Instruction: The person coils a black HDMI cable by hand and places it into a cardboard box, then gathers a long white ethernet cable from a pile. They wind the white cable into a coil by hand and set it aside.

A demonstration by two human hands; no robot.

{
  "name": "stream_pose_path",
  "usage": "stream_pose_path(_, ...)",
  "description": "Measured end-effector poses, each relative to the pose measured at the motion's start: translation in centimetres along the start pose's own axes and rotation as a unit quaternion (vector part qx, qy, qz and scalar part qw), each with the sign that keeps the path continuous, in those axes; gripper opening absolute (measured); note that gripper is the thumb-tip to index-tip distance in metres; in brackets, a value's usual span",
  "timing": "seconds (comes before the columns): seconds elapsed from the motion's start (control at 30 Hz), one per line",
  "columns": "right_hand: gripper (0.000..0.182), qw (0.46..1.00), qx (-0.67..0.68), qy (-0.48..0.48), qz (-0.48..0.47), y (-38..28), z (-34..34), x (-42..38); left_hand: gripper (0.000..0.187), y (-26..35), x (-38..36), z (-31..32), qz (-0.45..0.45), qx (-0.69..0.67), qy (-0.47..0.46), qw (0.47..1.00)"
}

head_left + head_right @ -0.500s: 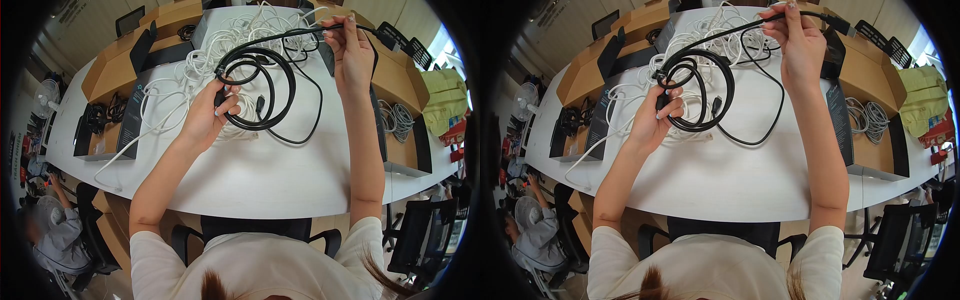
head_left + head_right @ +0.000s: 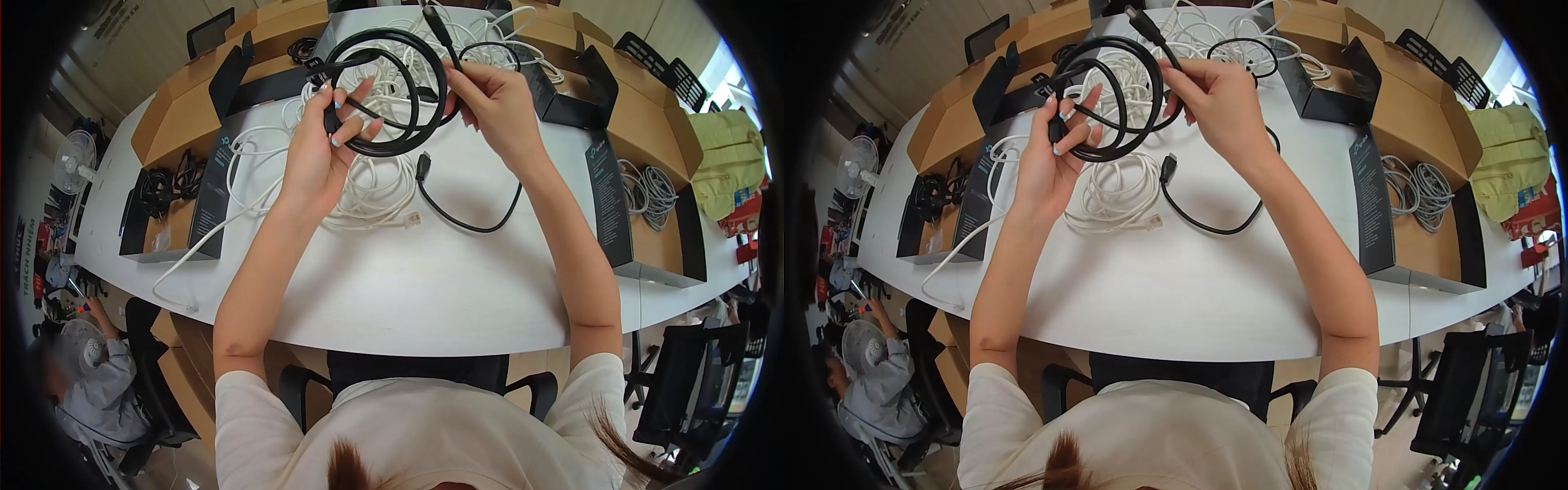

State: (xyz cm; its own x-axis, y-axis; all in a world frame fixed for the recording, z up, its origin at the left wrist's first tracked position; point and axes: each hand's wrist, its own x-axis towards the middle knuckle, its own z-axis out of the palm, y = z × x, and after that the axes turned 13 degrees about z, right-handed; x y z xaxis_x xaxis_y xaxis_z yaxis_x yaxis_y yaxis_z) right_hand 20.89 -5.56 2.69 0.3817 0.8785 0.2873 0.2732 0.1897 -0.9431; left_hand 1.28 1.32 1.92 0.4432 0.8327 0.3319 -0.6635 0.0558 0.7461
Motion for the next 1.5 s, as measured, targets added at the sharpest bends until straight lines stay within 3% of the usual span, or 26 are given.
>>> stream_pose_path(0.2,0.029,0.995,-0.041,-0.074,0.053,-0.2,-1.8,0.4,0.020,0.1,0.5,-1.0,0.011,0.077,0.041,0.996)
stream_pose_path(0.33,0.029,0.976,-0.212,-0.042,0.032,-0.9,-2.3,0.3,0.020,0.1,1.2,-1.5,0.024,0.094,0.042,0.994)
stream_pose_path(0.47,0.028,0.987,-0.157,0.016,-0.015,-0.5,-2.1,0.3,0.020,0.2,1.0,-0.9,0.020,0.115,0.023,0.993)
stream_pose_path(0.53,0.029,0.997,-0.057,0.041,-0.042,-0.3,-1.8,0.5,0.020,0.3,1.1,-1.4,-0.015,0.041,-0.028,0.999)
stream_pose_path(0.57,0.030,0.998,-0.056,0.038,-0.007,0.3,-2.2,0.8,0.021,0.3,1.1,-1.5,-0.032,0.003,-0.054,0.998)
stream_pose_path(0.67,0.028,0.982,-0.166,-0.012,0.091,2.3,-2.7,1.5,0.022,0.4,0.6,-0.8,-0.042,-0.029,-0.048,0.998)
stream_pose_path(0.8,0.038,0.921,-0.360,-0.078,0.130,0.9,-2.9,0.6,0.021,0.4,1.2,-0.9,0.015,0.103,0.007,0.995)
stream_pose_path(0.93,0.037,0.864,-0.499,0.004,0.068,-3.6,-2.5,-2.1,0.020,-0.2,2.0,-1.3,0.065,0.166,0.048,0.983)
stream_pose_path(1.03,0.032,0.910,-0.377,-0.146,0.087,-6.4,-1.9,-3.7,0.021,-0.8,2.4,-1.2,0.114,0.247,0.027,0.962)
stream_pose_path(1.13,0.025,0.973,-0.206,-0.099,-0.030,-5.8,-0.2,-4.4,0.024,-1.0,2.5,-1.1,0.123,0.313,-0.051,0.940)
stream_pose_path(1.2,0.016,0.957,-0.262,-0.055,-0.115,-4.5,0.6,-3.9,0.027,-0.8,1.6,0.0,0.114,0.351,-0.133,0.920)
stream_pose_path(1.27,0.014,0.938,-0.283,-0.028,-0.199,-1.7,1.8,-3.2,0.026,-1.0,0.6,1.5,0.139,0.351,-0.144,0.915)
stream_pose_path(1.4,0.009,0.922,-0.350,-0.002,-0.166,-0.6,3.4,-3.7,0.027,-0.5,-0.9,3.4,0.179,0.393,-0.193,0.881)
stream_pose_path(1.43,0.007,0.941,-0.302,-0.014,-0.152,-0.9,3.2,-4.2,0.028,-0.8,-1.5,3.9,0.206,0.424,-0.213,0.856)
stream_pose_path(1.47,0.008,0.994,-0.082,-0.031,-0.069,-1.1,3.4,-4.8,0.028,-1.1,-1.8,4.3,0.234,0.453,-0.233,0.828)
stream_pose_path(1.5,0.008,0.982,-0.143,-0.030,-0.120,-0.3,3.2,-4.4,0.030,-0.8,-1.9,4.6,0.243,0.471,-0.253,0.809)
